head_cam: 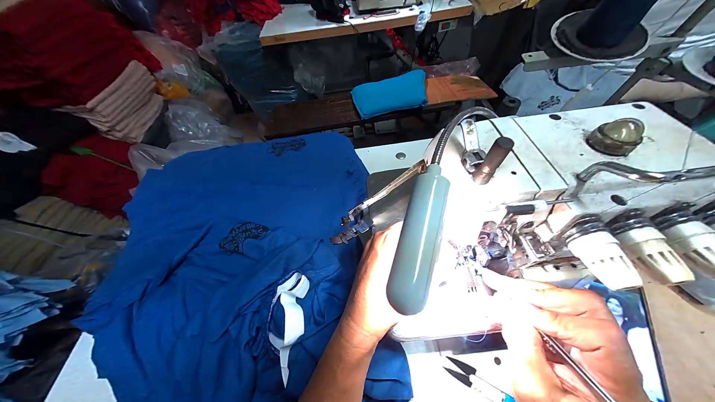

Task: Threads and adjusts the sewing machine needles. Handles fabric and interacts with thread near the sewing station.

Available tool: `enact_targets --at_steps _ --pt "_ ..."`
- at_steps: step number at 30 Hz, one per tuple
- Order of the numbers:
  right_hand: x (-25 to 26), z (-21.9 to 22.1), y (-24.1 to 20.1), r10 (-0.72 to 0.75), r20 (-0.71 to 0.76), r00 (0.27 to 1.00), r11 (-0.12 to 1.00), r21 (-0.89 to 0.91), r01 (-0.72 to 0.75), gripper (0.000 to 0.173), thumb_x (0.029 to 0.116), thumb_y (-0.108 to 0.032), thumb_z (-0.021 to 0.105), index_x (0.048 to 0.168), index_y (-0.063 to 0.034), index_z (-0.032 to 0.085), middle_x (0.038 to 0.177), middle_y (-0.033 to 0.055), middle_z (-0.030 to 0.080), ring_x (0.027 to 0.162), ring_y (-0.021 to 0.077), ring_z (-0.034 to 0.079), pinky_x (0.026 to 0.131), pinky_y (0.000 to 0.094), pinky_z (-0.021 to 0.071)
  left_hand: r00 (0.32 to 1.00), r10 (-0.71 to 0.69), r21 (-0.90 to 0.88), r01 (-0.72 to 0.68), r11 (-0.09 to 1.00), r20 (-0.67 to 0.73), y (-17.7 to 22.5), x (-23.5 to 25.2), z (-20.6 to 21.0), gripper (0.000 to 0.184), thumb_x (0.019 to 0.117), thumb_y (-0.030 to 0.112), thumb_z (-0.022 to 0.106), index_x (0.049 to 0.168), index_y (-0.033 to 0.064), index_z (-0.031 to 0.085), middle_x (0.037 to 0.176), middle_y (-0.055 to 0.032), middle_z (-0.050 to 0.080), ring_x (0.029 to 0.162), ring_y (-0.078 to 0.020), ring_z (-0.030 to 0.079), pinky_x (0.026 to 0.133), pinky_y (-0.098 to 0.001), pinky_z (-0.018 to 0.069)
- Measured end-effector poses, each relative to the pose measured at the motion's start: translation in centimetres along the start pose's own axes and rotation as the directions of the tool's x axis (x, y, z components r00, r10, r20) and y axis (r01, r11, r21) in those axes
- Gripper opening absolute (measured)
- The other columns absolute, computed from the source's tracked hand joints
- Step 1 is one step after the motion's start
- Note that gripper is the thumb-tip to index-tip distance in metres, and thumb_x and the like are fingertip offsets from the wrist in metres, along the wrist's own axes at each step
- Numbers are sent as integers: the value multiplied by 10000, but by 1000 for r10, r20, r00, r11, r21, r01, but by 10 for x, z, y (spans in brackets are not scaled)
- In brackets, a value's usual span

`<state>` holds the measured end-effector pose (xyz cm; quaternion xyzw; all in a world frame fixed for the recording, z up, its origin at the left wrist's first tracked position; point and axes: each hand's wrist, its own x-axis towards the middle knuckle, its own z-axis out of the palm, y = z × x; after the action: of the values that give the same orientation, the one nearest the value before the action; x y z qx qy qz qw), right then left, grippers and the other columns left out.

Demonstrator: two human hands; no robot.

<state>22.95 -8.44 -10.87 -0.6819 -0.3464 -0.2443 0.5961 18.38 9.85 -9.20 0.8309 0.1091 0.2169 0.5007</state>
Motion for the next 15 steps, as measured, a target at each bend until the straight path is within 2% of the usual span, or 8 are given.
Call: enact_targets --at_steps 15 --pt "-1 0 1 -14 5 1000 1000 -15 14 48 947 -117 600 934 -160 586 1026 -50 671 1003 64 684 823 211 603 1000 20 33 -20 999 -9 3 1 0 203 796 185 835 968 155 730 934 33 679 888 -62 652 778 -242 551"
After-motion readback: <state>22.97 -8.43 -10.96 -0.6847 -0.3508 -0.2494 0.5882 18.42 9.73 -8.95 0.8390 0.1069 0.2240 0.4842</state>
